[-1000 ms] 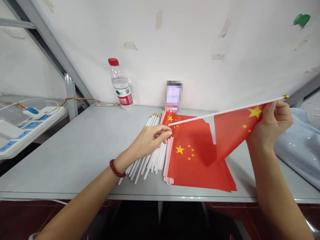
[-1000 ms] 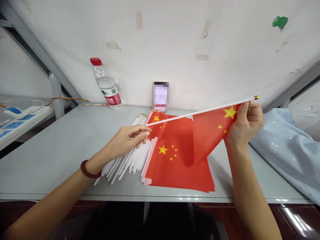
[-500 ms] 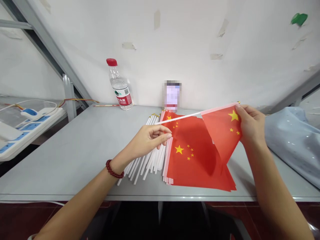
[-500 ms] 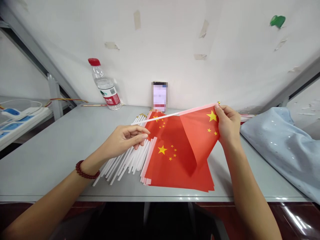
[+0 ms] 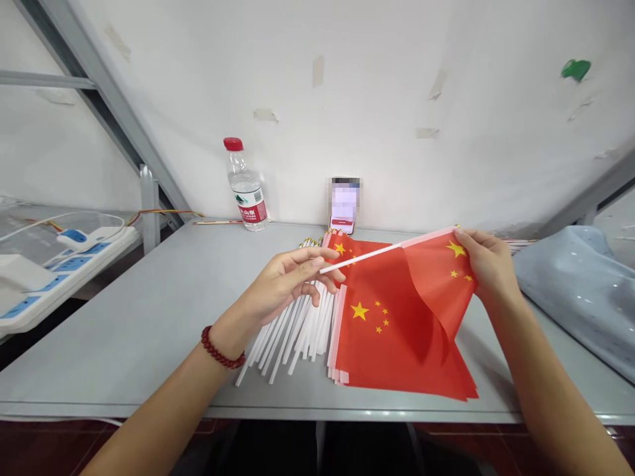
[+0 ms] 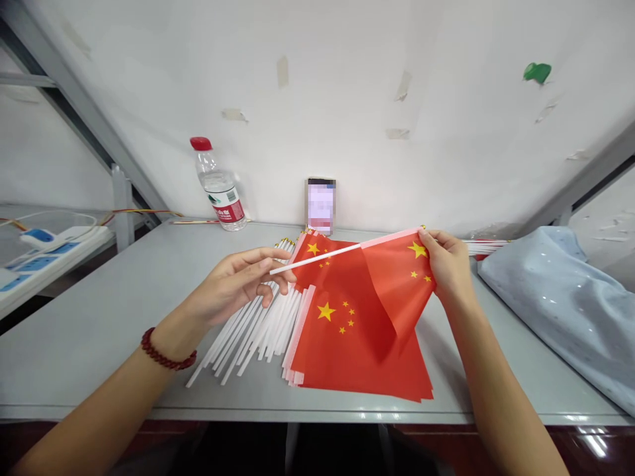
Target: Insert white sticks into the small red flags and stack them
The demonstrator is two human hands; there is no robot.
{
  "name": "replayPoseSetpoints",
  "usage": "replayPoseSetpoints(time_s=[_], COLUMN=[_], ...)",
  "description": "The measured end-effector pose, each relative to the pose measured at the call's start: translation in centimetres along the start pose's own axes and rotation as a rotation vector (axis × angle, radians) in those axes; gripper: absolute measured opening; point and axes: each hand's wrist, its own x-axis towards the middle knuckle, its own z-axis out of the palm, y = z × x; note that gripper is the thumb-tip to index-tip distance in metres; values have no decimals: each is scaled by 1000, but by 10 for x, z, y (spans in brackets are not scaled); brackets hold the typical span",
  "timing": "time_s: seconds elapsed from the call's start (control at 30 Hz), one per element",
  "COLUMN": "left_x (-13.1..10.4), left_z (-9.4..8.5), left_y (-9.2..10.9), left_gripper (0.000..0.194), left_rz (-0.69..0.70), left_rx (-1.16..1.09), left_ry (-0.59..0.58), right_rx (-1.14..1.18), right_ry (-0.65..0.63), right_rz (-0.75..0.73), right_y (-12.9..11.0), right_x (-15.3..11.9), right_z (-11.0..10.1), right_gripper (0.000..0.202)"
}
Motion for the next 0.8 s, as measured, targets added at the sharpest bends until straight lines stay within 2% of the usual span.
replayPoseSetpoints(time_s=[0.13,0.2,0.33,0.47,0.6,0.67,0.8], left_x=[-1,-1,-1,0,0,-1,-4], left_z=[-6,-7,-3,9,19,19,12], left_y=[1,1,0,-3,-8,-8,-3], left_gripper=[16,15,17,22,28,32,35], left_rz=[21,22,-16,-122,-196,-206,-213], left_rx=[-57,-55,-7,72,35,33,69], left_ry=[-38,-56,-55,-67,-123,-160,-272], right_rx=[-7,-9,-31,-42,-32,-20,35], right_ry=[-14,-75,-327,-617,-800,-792,-592], right_rz=[39,76,161,283,291,306,340], right_y=[4,3,-1,-5,-3,-3,-4], right_x=[3,3,-10,-42,-68,-69,-54], right_z=[-1,-2,4,23,40,42,33], right_gripper=[24,26,31,29,27,27,27])
